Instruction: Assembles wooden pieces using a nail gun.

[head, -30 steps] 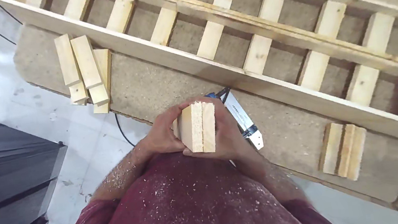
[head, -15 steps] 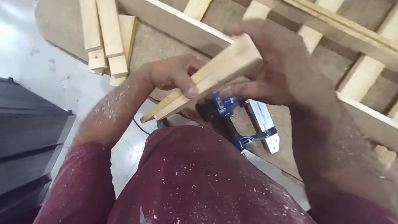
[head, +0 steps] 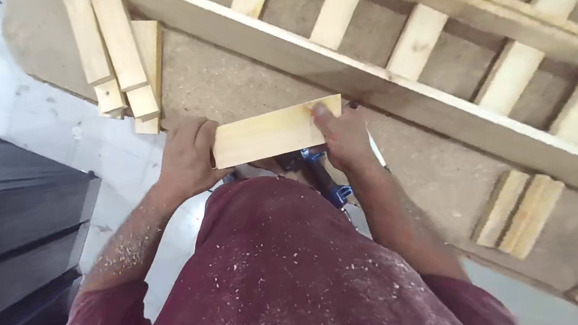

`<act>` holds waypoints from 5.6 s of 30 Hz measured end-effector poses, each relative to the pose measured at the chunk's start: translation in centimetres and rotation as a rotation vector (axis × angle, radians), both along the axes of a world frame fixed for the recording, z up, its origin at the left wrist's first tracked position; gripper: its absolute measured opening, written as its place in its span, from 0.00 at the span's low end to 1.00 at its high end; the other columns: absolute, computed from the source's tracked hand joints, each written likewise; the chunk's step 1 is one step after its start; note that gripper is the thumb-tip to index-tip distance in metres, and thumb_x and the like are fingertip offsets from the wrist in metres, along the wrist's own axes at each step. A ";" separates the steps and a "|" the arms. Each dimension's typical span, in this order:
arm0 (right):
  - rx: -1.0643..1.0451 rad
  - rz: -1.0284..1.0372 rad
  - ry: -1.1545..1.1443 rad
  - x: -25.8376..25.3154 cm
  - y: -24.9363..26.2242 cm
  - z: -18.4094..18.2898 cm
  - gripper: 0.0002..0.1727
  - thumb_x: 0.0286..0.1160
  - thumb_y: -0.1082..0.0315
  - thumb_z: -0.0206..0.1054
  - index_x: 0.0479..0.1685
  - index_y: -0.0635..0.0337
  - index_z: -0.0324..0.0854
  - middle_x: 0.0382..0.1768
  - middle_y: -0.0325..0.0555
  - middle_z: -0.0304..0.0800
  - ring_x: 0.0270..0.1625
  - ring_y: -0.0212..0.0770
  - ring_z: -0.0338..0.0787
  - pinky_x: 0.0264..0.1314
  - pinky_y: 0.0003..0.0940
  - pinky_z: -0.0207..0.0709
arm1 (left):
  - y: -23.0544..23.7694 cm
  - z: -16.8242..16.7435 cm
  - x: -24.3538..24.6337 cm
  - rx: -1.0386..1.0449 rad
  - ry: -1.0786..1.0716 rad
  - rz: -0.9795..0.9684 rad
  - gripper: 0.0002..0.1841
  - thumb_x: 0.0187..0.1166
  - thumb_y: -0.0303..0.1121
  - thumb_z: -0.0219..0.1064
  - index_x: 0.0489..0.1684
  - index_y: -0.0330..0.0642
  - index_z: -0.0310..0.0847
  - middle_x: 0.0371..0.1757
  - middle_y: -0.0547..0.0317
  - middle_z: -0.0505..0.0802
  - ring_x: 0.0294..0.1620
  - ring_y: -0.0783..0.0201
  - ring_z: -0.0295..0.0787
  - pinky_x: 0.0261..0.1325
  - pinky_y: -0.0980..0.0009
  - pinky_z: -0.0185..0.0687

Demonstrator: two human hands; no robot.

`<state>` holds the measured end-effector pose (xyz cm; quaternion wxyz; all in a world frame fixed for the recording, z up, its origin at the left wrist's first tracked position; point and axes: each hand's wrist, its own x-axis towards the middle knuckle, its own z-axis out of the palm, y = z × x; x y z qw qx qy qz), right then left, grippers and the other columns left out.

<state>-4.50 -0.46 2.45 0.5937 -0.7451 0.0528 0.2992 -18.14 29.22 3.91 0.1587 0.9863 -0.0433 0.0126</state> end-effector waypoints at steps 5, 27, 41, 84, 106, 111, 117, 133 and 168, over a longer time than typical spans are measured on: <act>-0.020 0.020 -0.030 -1.3 0.1 0.5 0.29 0.77 0.36 0.66 0.58 0.52 0.82 0.40 0.42 0.96 0.34 0.40 0.97 0.33 0.42 0.94 | -0.3 -0.8 -1.1 0.007 -0.167 0.009 0.42 0.57 0.60 0.79 0.64 0.34 0.79 0.62 0.37 0.89 0.62 0.40 0.87 0.67 0.42 0.78; -0.150 0.403 -0.120 -4.5 -3.4 2.7 0.44 0.58 0.43 0.83 0.78 0.46 0.70 0.51 0.38 0.93 0.47 0.34 0.94 0.51 0.45 0.91 | -6.5 1.0 2.6 -0.023 0.536 0.030 0.48 0.74 0.80 0.32 0.43 0.45 0.87 0.34 0.48 0.92 0.38 0.43 0.92 0.37 0.37 0.84; -0.178 0.926 -1.012 0.2 -6.0 1.0 0.46 0.43 0.44 0.84 0.66 0.63 0.79 0.64 0.61 0.83 0.70 0.60 0.83 0.73 0.49 0.78 | -6.8 1.2 3.8 0.003 0.508 -0.123 0.50 0.74 0.81 0.28 0.39 0.45 0.86 0.25 0.51 0.89 0.30 0.45 0.91 0.29 0.39 0.81; -0.562 0.431 -0.090 -2.6 -6.9 2.3 0.24 0.69 0.53 0.76 0.59 0.60 0.85 0.42 0.37 0.93 0.42 0.28 0.92 0.51 0.33 0.90 | 0.0 -15.3 2.3 -0.281 0.947 0.614 0.51 0.72 0.84 0.32 0.52 0.47 0.87 0.46 0.40 0.94 0.50 0.36 0.93 0.44 0.30 0.83; -0.067 0.387 0.197 0.3 -1.3 3.0 0.17 0.76 0.63 0.73 0.62 0.56 0.83 0.46 0.39 0.96 0.37 0.35 0.94 0.46 0.33 0.91 | 0.4 -12.7 4.0 -0.253 1.005 0.510 0.50 0.73 0.83 0.34 0.53 0.45 0.87 0.47 0.39 0.94 0.51 0.35 0.93 0.44 0.31 0.83; 0.087 -0.004 0.167 -0.3 -9.3 4.2 0.16 0.79 0.65 0.66 0.63 0.56 0.81 0.55 0.51 0.94 0.30 0.38 0.91 0.36 0.33 0.89 | -4.6 -12.1 10.1 -0.265 0.851 0.327 0.47 0.76 0.80 0.42 0.66 0.44 0.78 0.49 0.35 0.92 0.50 0.30 0.91 0.44 0.27 0.82; -0.003 -0.065 0.120 -3.9 -13.0 4.0 0.15 0.78 0.67 0.67 0.61 0.59 0.81 0.52 0.47 0.95 0.27 0.35 0.89 0.32 0.31 0.87 | -8.0 -16.2 12.2 -0.293 0.428 0.044 0.35 0.73 0.63 0.70 0.62 0.38 0.84 0.63 0.37 0.87 0.70 0.34 0.80 0.70 0.35 0.73; -0.136 0.261 0.090 -2.3 -6.7 1.4 0.15 0.78 0.59 0.72 0.56 0.57 0.85 0.35 0.32 0.93 0.32 0.29 0.91 0.41 0.30 0.89 | -4.1 -19.7 5.2 -0.281 0.194 0.176 0.43 0.50 0.57 0.83 0.67 0.40 0.80 0.73 0.46 0.85 0.81 0.40 0.73 0.81 0.33 0.61; -0.701 0.801 -0.152 -4.6 -0.8 3.3 0.24 0.70 0.51 0.71 0.52 0.65 0.89 0.45 0.52 0.95 0.50 0.39 0.92 0.60 0.43 0.83 | -4.0 -19.3 5.0 -0.313 0.200 0.178 0.39 0.54 0.53 0.82 0.67 0.42 0.82 0.73 0.48 0.87 0.83 0.40 0.72 0.82 0.34 0.61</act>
